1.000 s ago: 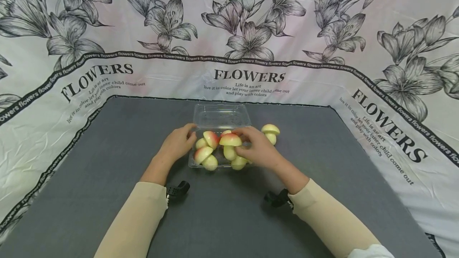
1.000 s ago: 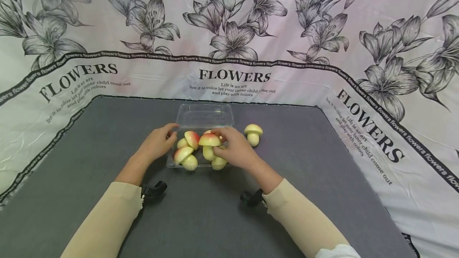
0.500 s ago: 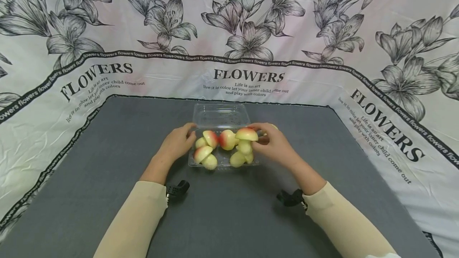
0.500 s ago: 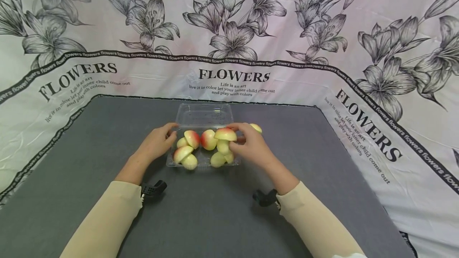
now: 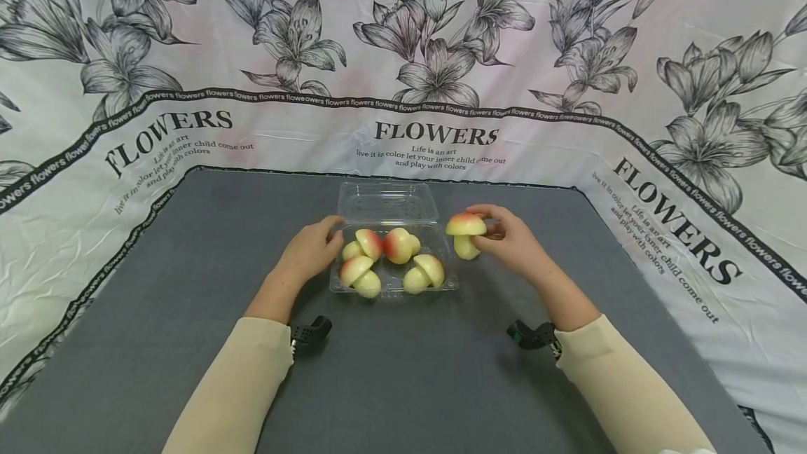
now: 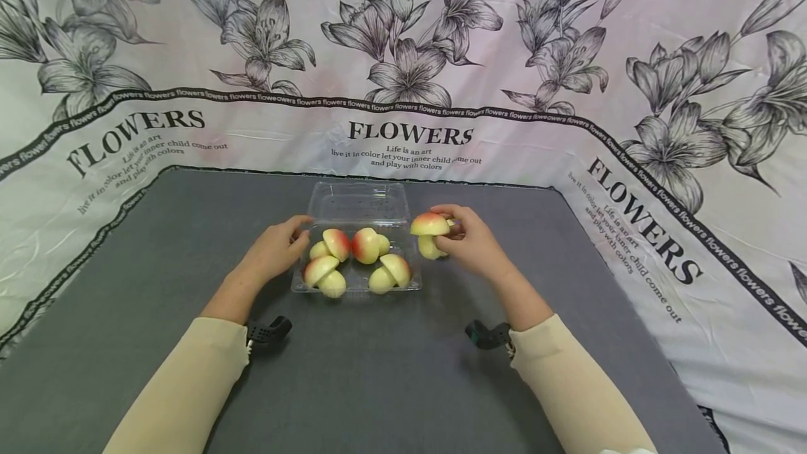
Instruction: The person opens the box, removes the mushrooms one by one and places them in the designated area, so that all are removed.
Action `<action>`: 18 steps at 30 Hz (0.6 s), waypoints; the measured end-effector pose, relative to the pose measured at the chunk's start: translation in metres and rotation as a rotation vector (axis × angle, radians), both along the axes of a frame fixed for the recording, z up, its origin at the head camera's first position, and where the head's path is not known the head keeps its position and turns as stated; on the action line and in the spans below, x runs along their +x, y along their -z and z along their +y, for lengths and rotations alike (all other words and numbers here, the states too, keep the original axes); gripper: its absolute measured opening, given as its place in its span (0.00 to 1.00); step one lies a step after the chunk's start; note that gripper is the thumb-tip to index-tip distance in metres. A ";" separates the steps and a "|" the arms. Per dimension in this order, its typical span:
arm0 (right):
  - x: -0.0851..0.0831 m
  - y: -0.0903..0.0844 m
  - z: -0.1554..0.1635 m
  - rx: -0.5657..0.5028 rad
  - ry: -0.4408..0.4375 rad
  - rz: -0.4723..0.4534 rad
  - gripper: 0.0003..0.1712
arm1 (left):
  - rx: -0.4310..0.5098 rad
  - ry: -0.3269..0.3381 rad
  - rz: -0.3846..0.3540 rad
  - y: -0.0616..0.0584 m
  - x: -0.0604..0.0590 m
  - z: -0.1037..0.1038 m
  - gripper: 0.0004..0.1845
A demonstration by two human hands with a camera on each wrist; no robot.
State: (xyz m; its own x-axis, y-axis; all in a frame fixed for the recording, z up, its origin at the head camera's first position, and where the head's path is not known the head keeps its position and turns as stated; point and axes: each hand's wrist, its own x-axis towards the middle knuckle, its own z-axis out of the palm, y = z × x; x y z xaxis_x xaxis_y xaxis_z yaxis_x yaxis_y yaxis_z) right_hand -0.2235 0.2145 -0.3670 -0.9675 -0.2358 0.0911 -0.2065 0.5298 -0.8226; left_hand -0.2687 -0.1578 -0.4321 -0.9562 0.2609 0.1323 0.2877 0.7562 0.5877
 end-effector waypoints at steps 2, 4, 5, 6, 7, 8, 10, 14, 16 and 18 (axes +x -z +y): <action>-0.002 0.000 0.007 0.009 0.026 -0.005 0.30 | 0.001 0.002 -0.009 0.001 0.000 0.000 0.25; -0.003 0.000 0.016 0.004 0.045 -0.011 0.30 | 0.002 0.004 -0.018 0.000 0.000 0.000 0.25; -0.004 -0.001 0.020 0.006 0.055 -0.009 0.31 | 0.001 0.004 -0.025 0.000 0.000 0.000 0.26; -0.005 -0.001 0.024 0.007 0.065 -0.010 0.31 | 0.003 0.005 -0.032 0.000 0.000 0.001 0.26; -0.006 -0.001 0.027 0.005 0.074 -0.011 0.31 | 0.005 0.008 -0.036 0.000 0.000 0.001 0.26; -0.007 -0.001 0.031 0.004 0.083 -0.010 0.32 | 0.007 0.008 -0.038 -0.001 0.000 0.000 0.26; -0.010 0.000 0.037 0.001 0.100 -0.016 0.32 | 0.006 0.011 -0.041 -0.002 -0.001 0.000 0.26; -0.014 0.005 0.048 0.012 0.127 -0.025 0.33 | 0.009 0.015 -0.037 -0.001 -0.001 -0.001 0.26; -0.015 0.008 0.052 0.023 0.145 -0.031 0.34 | 0.007 0.014 -0.037 0.000 0.000 -0.002 0.26; -0.017 0.012 0.057 0.045 0.168 -0.031 0.34 | 0.008 0.012 -0.039 0.001 0.001 -0.002 0.26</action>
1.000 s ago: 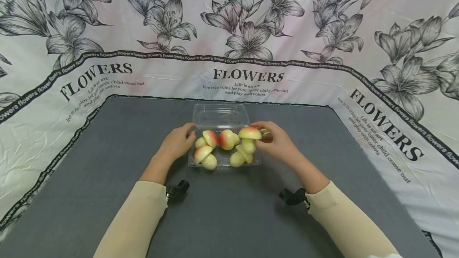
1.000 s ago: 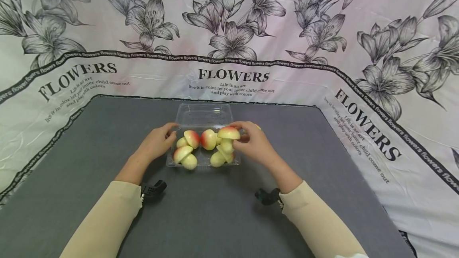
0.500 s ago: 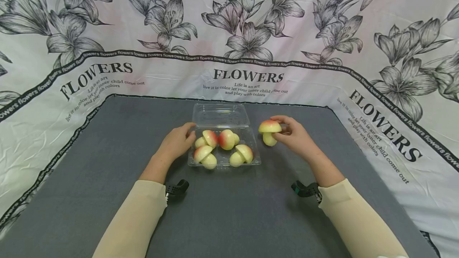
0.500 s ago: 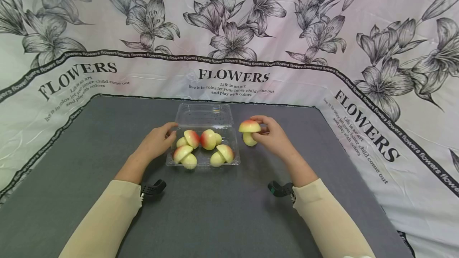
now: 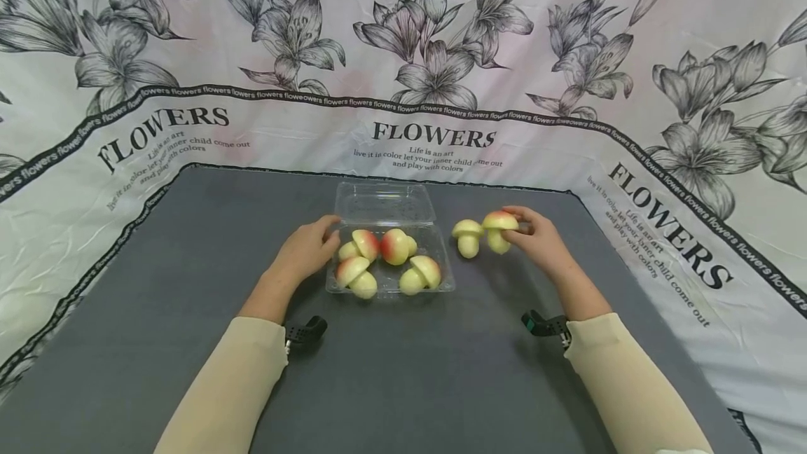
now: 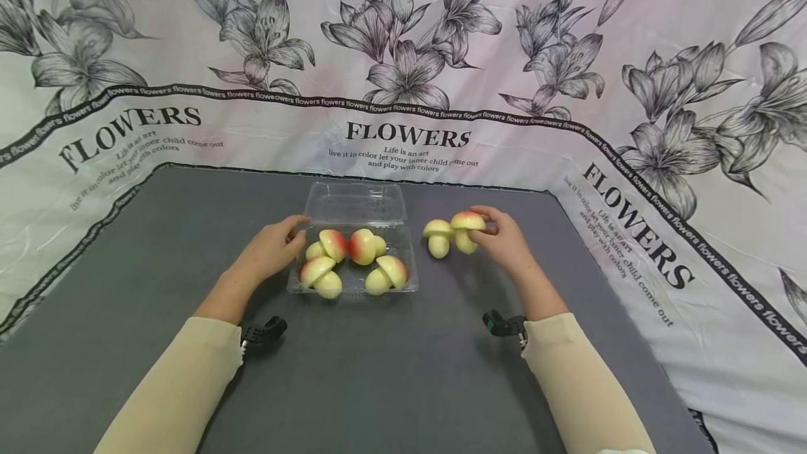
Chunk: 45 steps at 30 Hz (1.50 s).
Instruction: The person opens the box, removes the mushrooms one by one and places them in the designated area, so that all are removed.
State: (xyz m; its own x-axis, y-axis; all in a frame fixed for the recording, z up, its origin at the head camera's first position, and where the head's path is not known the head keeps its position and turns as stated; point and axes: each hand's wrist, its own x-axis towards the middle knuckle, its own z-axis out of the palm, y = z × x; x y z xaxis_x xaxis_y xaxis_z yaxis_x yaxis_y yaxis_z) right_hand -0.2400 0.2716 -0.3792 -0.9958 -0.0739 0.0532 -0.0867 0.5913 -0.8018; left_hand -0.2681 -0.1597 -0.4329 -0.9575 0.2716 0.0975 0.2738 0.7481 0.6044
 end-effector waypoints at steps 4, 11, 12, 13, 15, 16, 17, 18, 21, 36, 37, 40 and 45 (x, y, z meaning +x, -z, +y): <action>-0.005 0.011 0.007 0.027 0.043 -0.036 0.34 | -0.008 0.000 -0.003 0.000 0.001 -0.003 0.26; -0.016 0.023 0.016 0.069 0.092 -0.106 0.34 | 0.001 0.009 -0.001 0.000 0.001 -0.002 0.27; -0.017 0.023 0.018 0.073 0.091 -0.115 0.34 | 0.003 0.009 0.000 0.000 0.001 -0.001 0.26; -0.017 0.024 0.019 0.075 0.091 -0.126 0.34 | 0.008 0.008 -0.003 0.000 0.001 0.000 0.26; -0.018 0.025 0.021 0.082 0.087 -0.148 0.34 | 0.014 0.012 -0.005 0.001 0.002 0.001 0.26; -0.019 0.026 0.022 0.084 0.084 -0.159 0.34 | 0.015 0.011 -0.005 0.002 0.001 0.002 0.26; -0.019 0.026 0.023 0.091 0.079 -0.168 0.34 | 0.018 0.011 -0.008 0.003 0.001 0.002 0.26; -0.019 0.026 0.023 0.097 0.073 -0.176 0.34 | 0.019 0.013 -0.008 0.003 0.001 0.002 0.26; -0.020 0.027 0.023 0.095 0.059 -0.197 0.34 | 0.021 0.013 -0.012 0.005 0.001 0.002 0.26; -0.023 0.027 0.017 0.099 0.031 -0.194 0.39 | 0.018 0.000 -0.013 0.001 0.000 0.002 0.26; -0.023 0.027 0.016 0.101 0.026 -0.192 0.39 | 0.014 -0.001 -0.010 0.002 -0.001 0.001 0.26; -0.022 0.026 0.014 0.108 0.011 -0.172 0.41 | 0.005 -0.004 -0.003 0.002 -0.001 0.000 0.26; -0.022 0.020 0.006 0.186 -0.012 -0.074 0.41 | -0.001 -0.004 0.007 0.002 -0.001 -0.001 0.26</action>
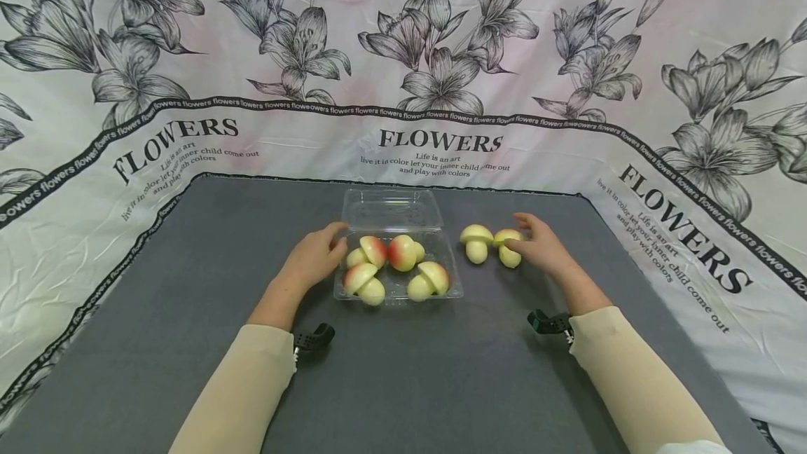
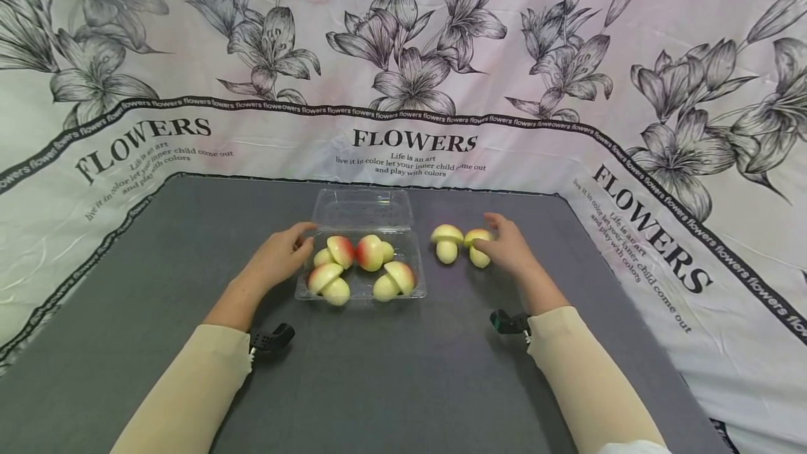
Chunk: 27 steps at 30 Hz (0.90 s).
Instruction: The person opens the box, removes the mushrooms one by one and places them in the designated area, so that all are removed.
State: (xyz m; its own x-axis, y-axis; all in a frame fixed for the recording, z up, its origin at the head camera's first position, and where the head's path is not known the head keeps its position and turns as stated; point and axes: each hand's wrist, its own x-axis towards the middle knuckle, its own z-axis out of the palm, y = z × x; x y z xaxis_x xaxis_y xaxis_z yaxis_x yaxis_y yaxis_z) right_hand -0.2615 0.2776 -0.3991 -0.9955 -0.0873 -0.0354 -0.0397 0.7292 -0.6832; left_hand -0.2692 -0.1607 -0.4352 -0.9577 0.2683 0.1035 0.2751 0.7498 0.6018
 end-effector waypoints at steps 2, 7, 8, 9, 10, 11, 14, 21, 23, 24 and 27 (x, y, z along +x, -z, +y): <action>0.000 -0.004 -0.005 0.038 -0.018 0.048 0.41 | 0.001 -0.002 0.002 0.000 0.000 0.000 0.26; 0.003 -0.015 -0.026 0.049 -0.045 0.094 0.41 | 0.002 -0.003 0.003 0.000 0.000 0.001 0.26; 0.004 -0.017 -0.031 0.042 -0.052 0.098 0.41 | 0.002 -0.002 0.004 0.000 0.000 0.001 0.26; 0.006 -0.019 -0.036 0.035 -0.061 0.101 0.41 | 0.002 -0.001 0.004 0.001 0.000 0.001 0.26; 0.008 -0.020 -0.041 0.032 -0.073 0.107 0.40 | 0.001 -0.001 0.005 0.001 0.000 0.001 0.26; 0.010 -0.021 -0.045 0.022 -0.085 0.111 0.40 | 0.001 0.001 0.006 0.001 0.000 0.001 0.26; 0.015 -0.024 -0.058 -0.022 -0.131 0.116 0.39 | 0.003 0.001 0.009 0.000 0.000 0.001 0.26; 0.029 -0.027 -0.084 -0.155 -0.259 0.091 0.38 | 0.005 0.000 0.007 -0.001 0.001 0.001 0.25; 0.034 -0.027 -0.091 -0.173 -0.287 0.074 0.37 | 0.003 0.001 0.006 -0.001 0.001 0.001 0.25; 0.036 -0.027 -0.094 -0.167 -0.294 0.066 0.37 | 0.002 0.000 0.004 0.000 0.001 0.001 0.26; 0.043 -0.026 -0.102 -0.128 -0.307 0.049 0.35 | 0.001 0.001 -0.005 0.000 0.001 0.001 0.26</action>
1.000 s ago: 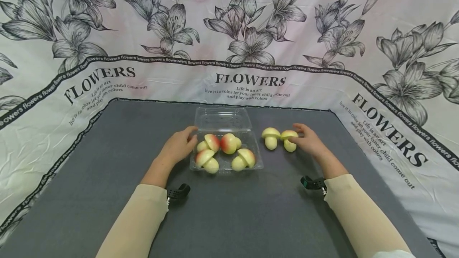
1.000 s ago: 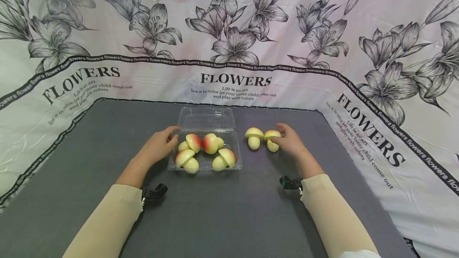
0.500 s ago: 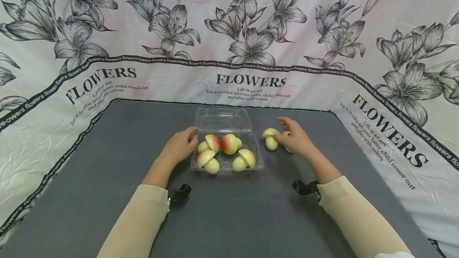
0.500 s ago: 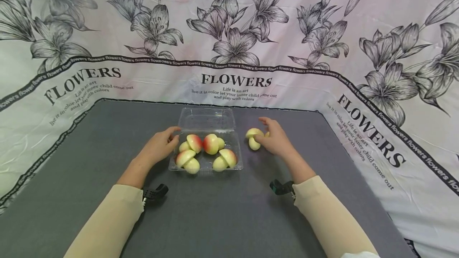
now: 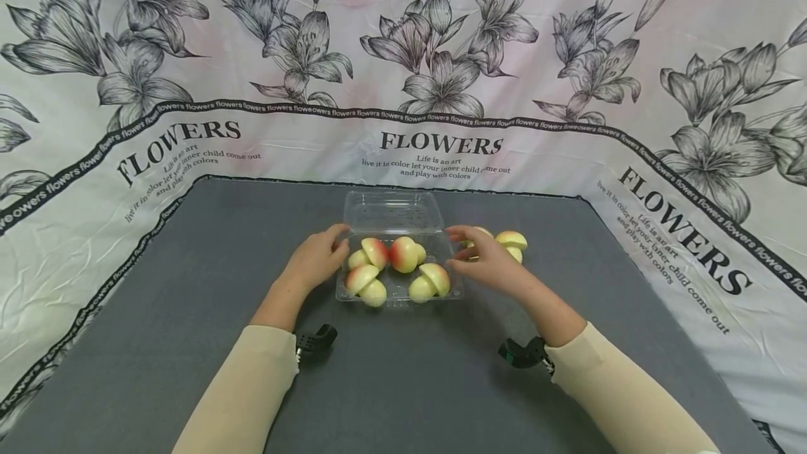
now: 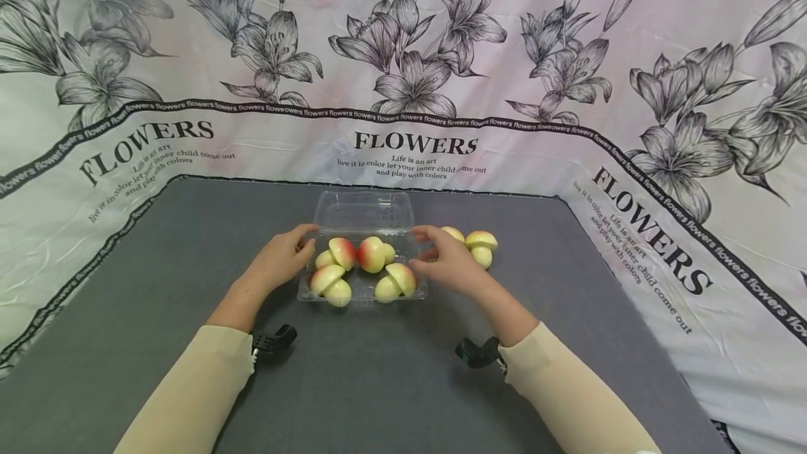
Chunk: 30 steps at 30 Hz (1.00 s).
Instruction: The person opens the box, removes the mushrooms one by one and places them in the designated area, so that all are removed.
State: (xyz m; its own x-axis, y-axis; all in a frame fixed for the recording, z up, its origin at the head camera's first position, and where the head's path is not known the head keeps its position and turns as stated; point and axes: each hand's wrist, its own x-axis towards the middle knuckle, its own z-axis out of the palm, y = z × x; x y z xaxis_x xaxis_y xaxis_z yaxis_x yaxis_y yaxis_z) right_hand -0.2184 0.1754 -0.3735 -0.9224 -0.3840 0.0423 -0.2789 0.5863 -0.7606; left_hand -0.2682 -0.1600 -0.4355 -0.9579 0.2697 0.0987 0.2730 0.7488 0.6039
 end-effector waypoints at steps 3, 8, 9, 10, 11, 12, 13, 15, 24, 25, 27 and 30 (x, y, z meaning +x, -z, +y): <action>0.005 0.002 -0.006 0.038 -0.010 -0.004 0.34 | -0.003 -0.004 -0.003 0.000 0.000 0.001 0.26; 0.012 0.010 -0.016 0.162 -0.014 0.106 0.28 | -0.005 -0.006 0.001 0.000 0.000 0.001 0.26; 0.013 0.012 -0.018 0.205 -0.016 0.158 0.25 | -0.005 -0.006 -0.001 -0.001 0.000 0.001 0.26; 0.014 0.014 -0.020 0.248 -0.019 0.207 0.22 | -0.003 -0.005 -0.004 -0.001 0.000 0.001 0.26; 0.015 0.016 -0.023 0.287 -0.026 0.258 0.20 | -0.001 -0.005 -0.006 -0.001 0.000 0.002 0.26; 0.015 0.018 -0.025 0.328 -0.030 0.308 0.19 | 0.000 -0.004 -0.008 -0.001 0.000 0.002 0.26; 0.016 0.020 -0.027 0.366 -0.032 0.354 0.18 | 0.001 -0.005 -0.010 -0.001 0.000 0.002 0.26; 0.015 0.024 -0.031 0.426 -0.038 0.434 0.16 | 0.003 -0.007 -0.013 -0.001 0.001 0.002 0.26; 0.014 0.031 -0.033 0.436 -0.034 0.501 0.17 | 0.007 -0.013 -0.012 0.001 0.001 0.003 0.26; 0.014 0.031 -0.033 0.429 -0.034 0.505 0.17 | 0.005 -0.014 -0.010 0.001 0.001 0.003 0.26; 0.014 0.032 -0.032 0.409 -0.031 0.507 0.17 | 0.003 -0.014 -0.007 0.001 0.000 0.003 0.26; 0.014 0.031 -0.031 0.381 -0.019 0.522 0.18 | 0.001 -0.012 0.002 0.000 0.000 0.003 0.25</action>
State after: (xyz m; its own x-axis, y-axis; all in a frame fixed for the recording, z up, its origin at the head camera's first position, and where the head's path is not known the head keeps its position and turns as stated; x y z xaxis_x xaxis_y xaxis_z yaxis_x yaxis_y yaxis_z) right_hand -0.2043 0.1440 -0.4042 -0.8100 -0.4771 0.3411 -0.5693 0.7794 -0.2618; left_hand -0.2682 -0.1573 -0.4359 -0.9608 0.2584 0.1006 0.2653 0.7513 0.6042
